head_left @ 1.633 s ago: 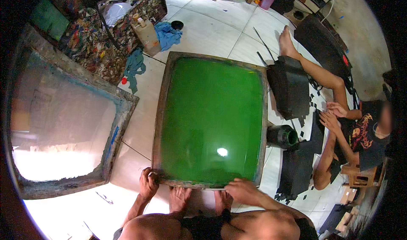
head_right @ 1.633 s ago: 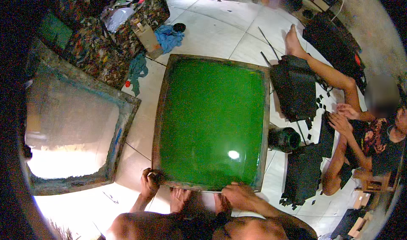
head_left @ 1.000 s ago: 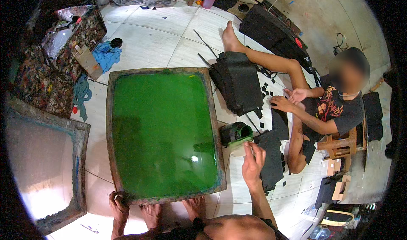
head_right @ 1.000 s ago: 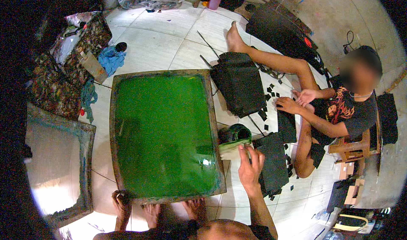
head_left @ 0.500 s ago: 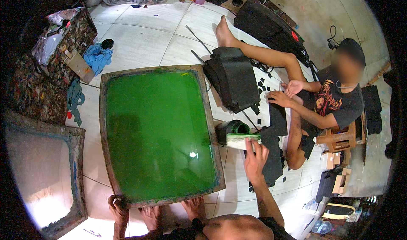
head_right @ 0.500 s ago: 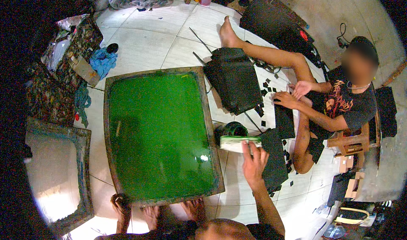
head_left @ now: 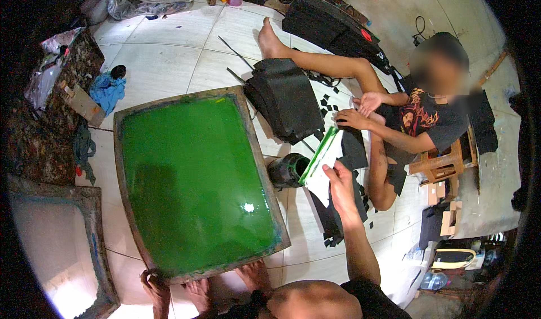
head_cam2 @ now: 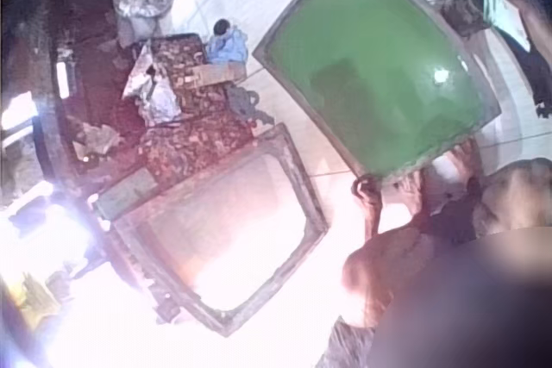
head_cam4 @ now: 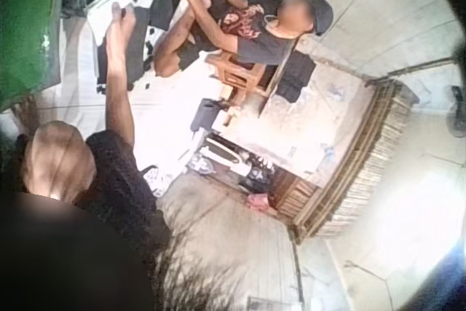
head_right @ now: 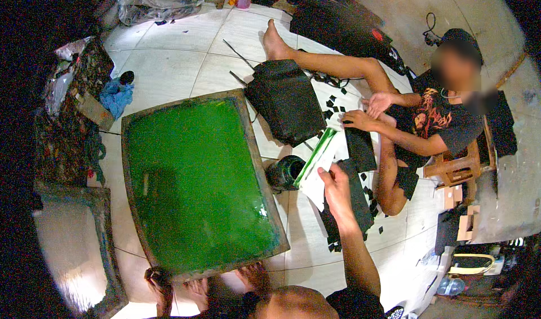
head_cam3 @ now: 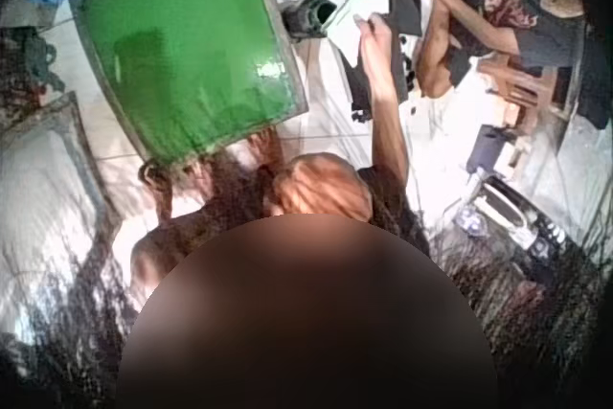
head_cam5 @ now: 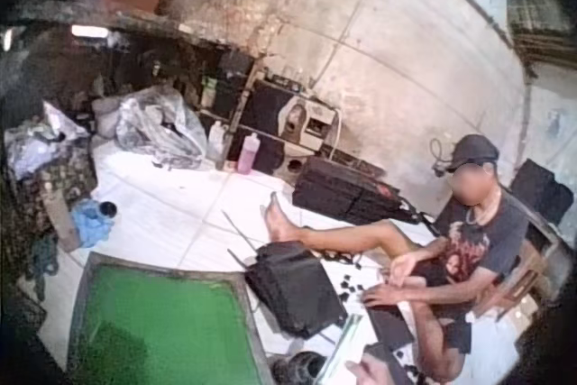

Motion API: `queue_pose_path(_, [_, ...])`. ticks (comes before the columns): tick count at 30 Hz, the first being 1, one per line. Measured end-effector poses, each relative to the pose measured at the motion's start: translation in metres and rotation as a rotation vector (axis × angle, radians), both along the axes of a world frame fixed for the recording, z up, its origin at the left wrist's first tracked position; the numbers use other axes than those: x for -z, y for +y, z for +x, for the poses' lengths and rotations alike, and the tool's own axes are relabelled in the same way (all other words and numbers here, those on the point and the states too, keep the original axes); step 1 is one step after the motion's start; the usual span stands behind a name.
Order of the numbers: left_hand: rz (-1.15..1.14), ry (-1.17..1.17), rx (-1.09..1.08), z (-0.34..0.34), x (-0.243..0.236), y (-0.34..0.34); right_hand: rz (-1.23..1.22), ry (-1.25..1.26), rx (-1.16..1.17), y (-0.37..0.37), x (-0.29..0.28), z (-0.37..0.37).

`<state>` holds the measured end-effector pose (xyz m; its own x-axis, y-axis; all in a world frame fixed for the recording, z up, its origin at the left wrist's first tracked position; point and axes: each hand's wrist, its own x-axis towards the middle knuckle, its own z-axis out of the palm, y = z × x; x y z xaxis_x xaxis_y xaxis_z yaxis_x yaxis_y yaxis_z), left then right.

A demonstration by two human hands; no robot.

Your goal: The person pours green ink onto a screen-printing frame and uses a squeegee to spread the ink evenly across the mesh. The person repeatedly pulls the squeegee across the screen to coat the surface and then lifts the frame to inspect the ink distribution.

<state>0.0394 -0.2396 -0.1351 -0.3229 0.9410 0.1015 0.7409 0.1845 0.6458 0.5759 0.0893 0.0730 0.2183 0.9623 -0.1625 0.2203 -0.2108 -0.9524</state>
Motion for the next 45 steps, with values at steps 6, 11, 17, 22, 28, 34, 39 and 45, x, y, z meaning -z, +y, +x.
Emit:
queue_pose_path(6, [0.0, -0.034, 0.008, -0.003, 0.002, -0.005, -0.119, -0.121, -0.05, -0.05, 0.022, -0.018])
queue_pose_path(11, [-0.035, -0.259, -0.079, 0.003, 0.006, -0.01, -0.234, -0.189, -0.205, -0.13, 0.014, -0.068])
queue_pose_path(17, [0.011, -0.491, -0.036, 0.007, -0.007, -0.012, 0.244, -0.737, -0.628, -0.048, -0.01, -0.128])
queue_pose_path(22, [0.116, 0.278, 0.248, 0.003, -0.029, 0.004, 0.703, -1.194, -0.707, 0.171, 0.04, -0.219])
queue_pose_path(28, [0.06, 0.277, 0.18, 0.014, -0.044, 0.011, 0.541, -1.289, -0.879, 0.266, 0.076, -0.253])
queue_pose_path(34, [0.048, 0.277, 0.145, 0.012, -0.033, 0.006, 0.526, -1.269, -1.062, 0.175, 0.076, -0.202])
queue_pose_path(39, [-0.315, -0.408, -0.034, 0.003, -0.014, -0.006, 0.415, -1.333, -1.189, 0.047, 0.062, -0.158])
queue_pose_path(45, [-0.006, 0.179, 0.154, 0.01, -0.029, -0.005, 0.317, -1.278, -1.261, -0.086, 0.042, -0.131])
